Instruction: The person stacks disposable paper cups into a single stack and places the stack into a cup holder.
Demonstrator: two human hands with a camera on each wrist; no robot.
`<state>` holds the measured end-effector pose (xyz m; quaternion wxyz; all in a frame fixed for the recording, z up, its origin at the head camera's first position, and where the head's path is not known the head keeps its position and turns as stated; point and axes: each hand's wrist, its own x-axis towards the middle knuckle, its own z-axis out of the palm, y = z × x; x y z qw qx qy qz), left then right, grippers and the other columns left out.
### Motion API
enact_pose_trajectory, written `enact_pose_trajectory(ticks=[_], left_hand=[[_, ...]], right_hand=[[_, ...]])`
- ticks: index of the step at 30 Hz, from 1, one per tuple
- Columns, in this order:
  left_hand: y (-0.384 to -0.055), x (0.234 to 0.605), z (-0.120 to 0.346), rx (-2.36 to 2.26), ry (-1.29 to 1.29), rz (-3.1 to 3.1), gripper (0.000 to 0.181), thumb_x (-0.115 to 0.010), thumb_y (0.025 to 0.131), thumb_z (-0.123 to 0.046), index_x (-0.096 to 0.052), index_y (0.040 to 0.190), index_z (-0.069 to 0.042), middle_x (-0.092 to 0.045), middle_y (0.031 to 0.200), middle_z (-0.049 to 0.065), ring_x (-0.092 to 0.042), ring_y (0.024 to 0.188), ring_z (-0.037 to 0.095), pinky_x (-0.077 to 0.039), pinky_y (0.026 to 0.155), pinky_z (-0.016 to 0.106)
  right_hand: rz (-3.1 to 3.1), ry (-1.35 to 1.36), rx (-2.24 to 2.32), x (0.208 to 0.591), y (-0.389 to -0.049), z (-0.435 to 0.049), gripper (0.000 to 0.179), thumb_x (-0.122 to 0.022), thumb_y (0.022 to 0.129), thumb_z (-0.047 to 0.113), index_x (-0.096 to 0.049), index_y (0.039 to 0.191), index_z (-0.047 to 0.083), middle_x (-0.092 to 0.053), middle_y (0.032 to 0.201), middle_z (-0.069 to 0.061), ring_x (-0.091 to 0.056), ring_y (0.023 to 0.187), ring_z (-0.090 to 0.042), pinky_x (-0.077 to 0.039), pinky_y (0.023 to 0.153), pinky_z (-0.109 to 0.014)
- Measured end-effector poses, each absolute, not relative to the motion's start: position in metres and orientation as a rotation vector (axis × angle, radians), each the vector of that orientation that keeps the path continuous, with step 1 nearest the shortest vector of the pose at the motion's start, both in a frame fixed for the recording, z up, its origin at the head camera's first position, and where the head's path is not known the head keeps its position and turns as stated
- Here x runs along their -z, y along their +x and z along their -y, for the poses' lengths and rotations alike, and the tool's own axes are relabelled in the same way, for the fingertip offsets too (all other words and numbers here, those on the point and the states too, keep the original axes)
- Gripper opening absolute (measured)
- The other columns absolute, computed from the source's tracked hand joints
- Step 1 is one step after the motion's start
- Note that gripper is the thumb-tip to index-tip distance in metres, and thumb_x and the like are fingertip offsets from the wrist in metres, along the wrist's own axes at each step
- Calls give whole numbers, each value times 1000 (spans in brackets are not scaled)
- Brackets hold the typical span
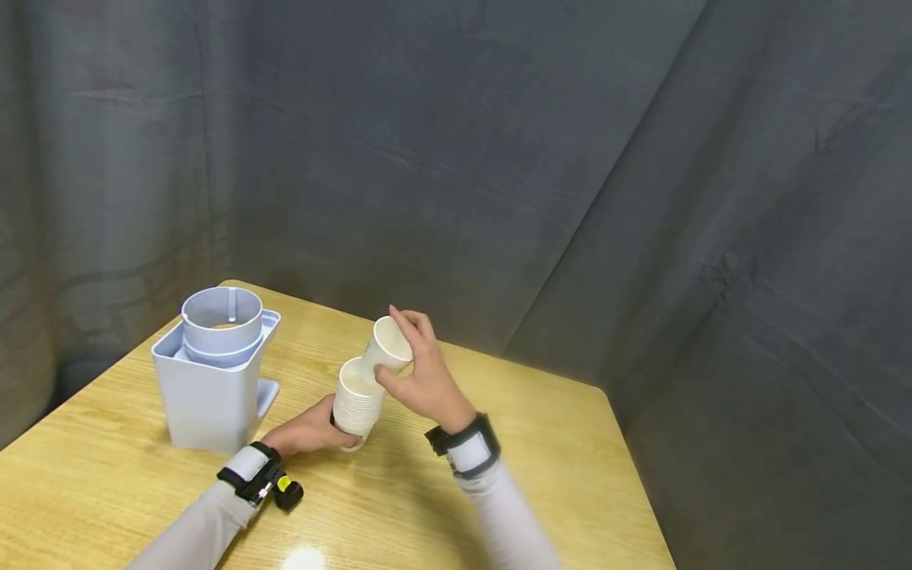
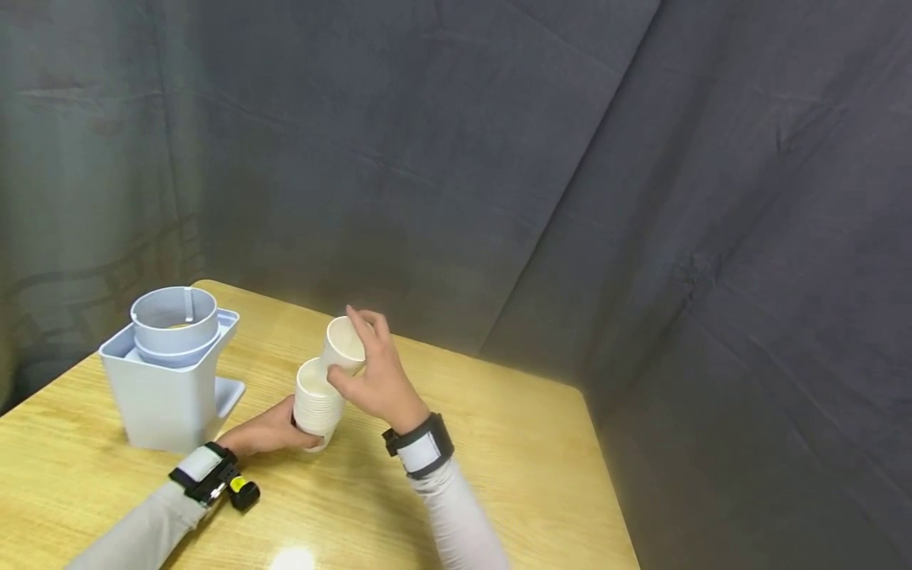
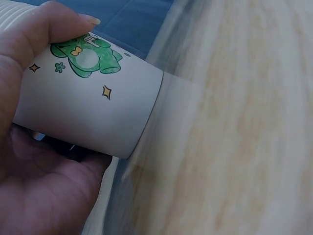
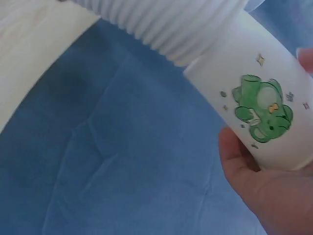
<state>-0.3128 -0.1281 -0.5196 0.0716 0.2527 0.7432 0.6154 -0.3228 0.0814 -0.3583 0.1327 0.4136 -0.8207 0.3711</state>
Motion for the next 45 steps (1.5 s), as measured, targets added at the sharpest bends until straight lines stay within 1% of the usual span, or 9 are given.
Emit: enact_pose_trajectory(ticks=[12,19,23,28,32,36,39,41,45], left_hand=[[-315,521,123,-1858,779,-2208,66,-80,80,-8,-46,136,3,-61,121,15,-57,108,25,-46,95,35],[-315,521,121,-1858,817,-2201,76,-79,83,-9,-37,144,6,-59,125,17,-57,108,24,-49,90,29],[-317,522,120,-1852,826,-2196,66,-80,82,-8,-46,137,4,-63,117,13,-61,101,20,-51,87,29],[-321,521,120,-1852,864,-2185,70,-80,81,-8,-45,140,4,-63,120,10,-60,103,17,-51,88,28],[-322,519,118,-1864,841,-2188,73,-79,80,-6,-41,142,5,-62,120,12,-59,103,18,-50,89,29],[-316,512,119,-1854,762,-2246,85,-82,77,-8,-33,146,3,-58,126,18,-58,111,26,-47,96,39],[-304,504,125,-1835,738,-2300,109,-87,76,-14,-15,157,-2,-44,145,25,-48,130,41,-39,107,56],[-295,498,128,-1868,716,-2296,118,-87,78,-17,-3,160,-4,-28,157,27,-31,143,49,-27,113,67],[-283,486,123,-2032,679,-2250,92,-63,99,-23,2,161,-2,-4,165,30,0,151,52,-4,114,74]], right_hand=[[2637,1203,-895,383,-311,-68,80,-69,92,25,-29,160,10,-35,153,-11,-44,132,-22,-46,104,-35],[2692,1031,-737,402,-300,-55,70,-53,101,48,-37,156,8,-43,151,-12,-38,136,-27,-44,105,-42],[2642,897,-789,409,-297,-45,57,-42,107,42,-45,151,6,-49,147,-12,-46,131,-29,-47,105,-45],[2580,800,-885,415,-295,-37,51,-44,105,34,-50,148,6,-52,144,-13,-51,126,-29,-49,102,-45],[2511,766,-1199,416,-298,-40,56,-48,105,36,-42,153,8,-44,150,-13,-48,133,-30,-44,106,-52],[2391,693,-1568,423,-301,-48,58,-47,107,36,-34,156,7,-42,153,-15,-43,139,-33,-38,110,-58],[2334,639,-1695,434,-300,-51,55,-40,110,32,-33,155,2,-43,150,-20,-43,138,-37,-38,111,-58],[2328,609,-1733,442,-300,-50,53,-34,111,33,-33,153,0,-43,149,-22,-44,137,-38,-39,111,-56],[2311,545,-1797,453,-297,-44,54,-24,112,35,-37,150,-2,-45,146,-22,-44,137,-38,-36,113,-57]])
